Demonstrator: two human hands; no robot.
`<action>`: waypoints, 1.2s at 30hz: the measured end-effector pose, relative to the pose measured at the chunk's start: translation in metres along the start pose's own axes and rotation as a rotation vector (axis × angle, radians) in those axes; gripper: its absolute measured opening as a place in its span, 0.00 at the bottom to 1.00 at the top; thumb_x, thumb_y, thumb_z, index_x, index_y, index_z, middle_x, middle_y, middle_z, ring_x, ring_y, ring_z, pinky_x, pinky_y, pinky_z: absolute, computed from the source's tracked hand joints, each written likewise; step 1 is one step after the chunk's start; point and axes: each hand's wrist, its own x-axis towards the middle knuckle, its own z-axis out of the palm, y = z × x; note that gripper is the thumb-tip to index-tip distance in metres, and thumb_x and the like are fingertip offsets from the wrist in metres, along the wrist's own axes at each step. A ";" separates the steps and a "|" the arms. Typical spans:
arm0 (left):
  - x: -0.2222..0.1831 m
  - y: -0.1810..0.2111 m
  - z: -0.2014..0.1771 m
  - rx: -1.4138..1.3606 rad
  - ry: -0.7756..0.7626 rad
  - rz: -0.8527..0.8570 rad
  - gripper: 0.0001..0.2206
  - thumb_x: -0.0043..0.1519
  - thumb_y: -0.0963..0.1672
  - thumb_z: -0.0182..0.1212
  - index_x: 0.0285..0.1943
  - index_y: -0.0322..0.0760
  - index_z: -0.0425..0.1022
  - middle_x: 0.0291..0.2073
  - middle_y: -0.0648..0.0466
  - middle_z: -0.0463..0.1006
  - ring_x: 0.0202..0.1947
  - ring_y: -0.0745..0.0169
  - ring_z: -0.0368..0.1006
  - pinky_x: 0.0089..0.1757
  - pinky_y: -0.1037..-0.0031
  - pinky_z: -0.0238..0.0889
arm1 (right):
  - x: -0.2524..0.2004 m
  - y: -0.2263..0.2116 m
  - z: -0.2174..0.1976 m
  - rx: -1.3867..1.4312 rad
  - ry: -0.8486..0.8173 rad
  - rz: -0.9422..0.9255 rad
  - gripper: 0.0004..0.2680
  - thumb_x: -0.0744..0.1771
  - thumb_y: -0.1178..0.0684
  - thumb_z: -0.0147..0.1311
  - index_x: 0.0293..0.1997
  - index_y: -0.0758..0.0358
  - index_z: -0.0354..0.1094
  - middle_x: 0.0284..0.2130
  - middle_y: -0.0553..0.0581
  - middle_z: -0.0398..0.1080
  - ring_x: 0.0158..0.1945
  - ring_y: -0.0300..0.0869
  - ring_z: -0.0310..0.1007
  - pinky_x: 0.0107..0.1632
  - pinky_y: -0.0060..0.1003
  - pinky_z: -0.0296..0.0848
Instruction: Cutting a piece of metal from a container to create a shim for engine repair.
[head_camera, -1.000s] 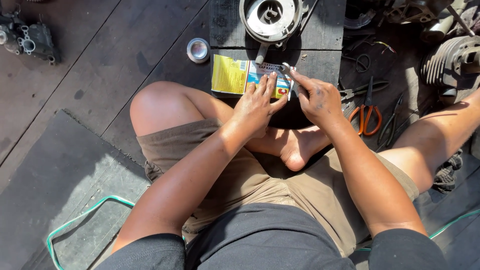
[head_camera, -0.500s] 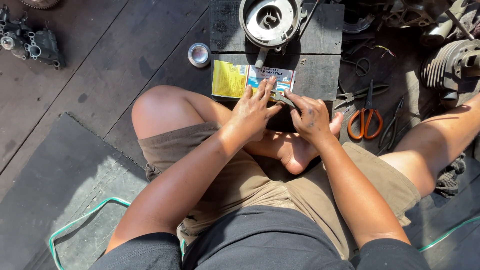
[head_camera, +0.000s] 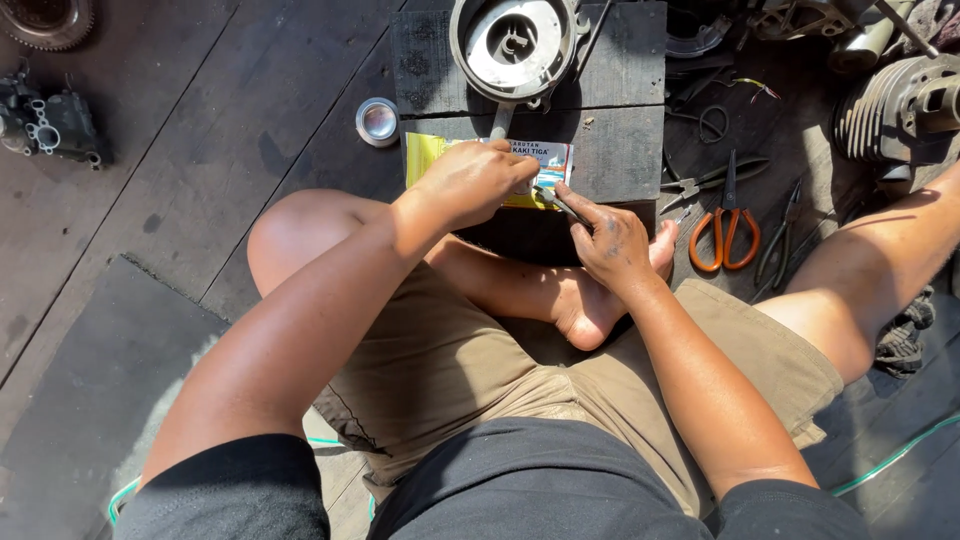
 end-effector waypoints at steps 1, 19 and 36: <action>0.008 -0.004 0.009 -0.003 -0.003 0.005 0.04 0.66 0.44 0.58 0.46 0.44 0.75 0.38 0.55 0.85 0.42 0.55 0.79 0.37 0.66 0.73 | 0.000 -0.002 -0.002 0.001 0.000 0.006 0.20 0.65 0.52 0.48 0.65 0.36 0.70 0.43 0.59 0.79 0.45 0.61 0.76 0.43 0.57 0.73; 0.063 -0.018 -0.015 0.351 -0.282 0.484 0.12 0.65 0.44 0.56 0.51 0.58 0.83 0.46 0.60 0.80 0.48 0.56 0.69 0.41 0.67 0.64 | 0.001 0.021 0.016 -0.234 0.044 -0.136 0.20 0.66 0.52 0.48 0.67 0.41 0.68 0.25 0.57 0.73 0.33 0.54 0.77 0.39 0.48 0.73; 0.068 -0.009 -0.020 0.356 -0.293 0.501 0.09 0.66 0.43 0.56 0.47 0.45 0.82 0.47 0.57 0.76 0.48 0.57 0.72 0.43 0.65 0.62 | -0.018 0.003 0.020 -0.257 0.131 -0.246 0.12 0.67 0.46 0.50 0.55 0.54 0.71 0.22 0.53 0.64 0.29 0.48 0.73 0.33 0.43 0.73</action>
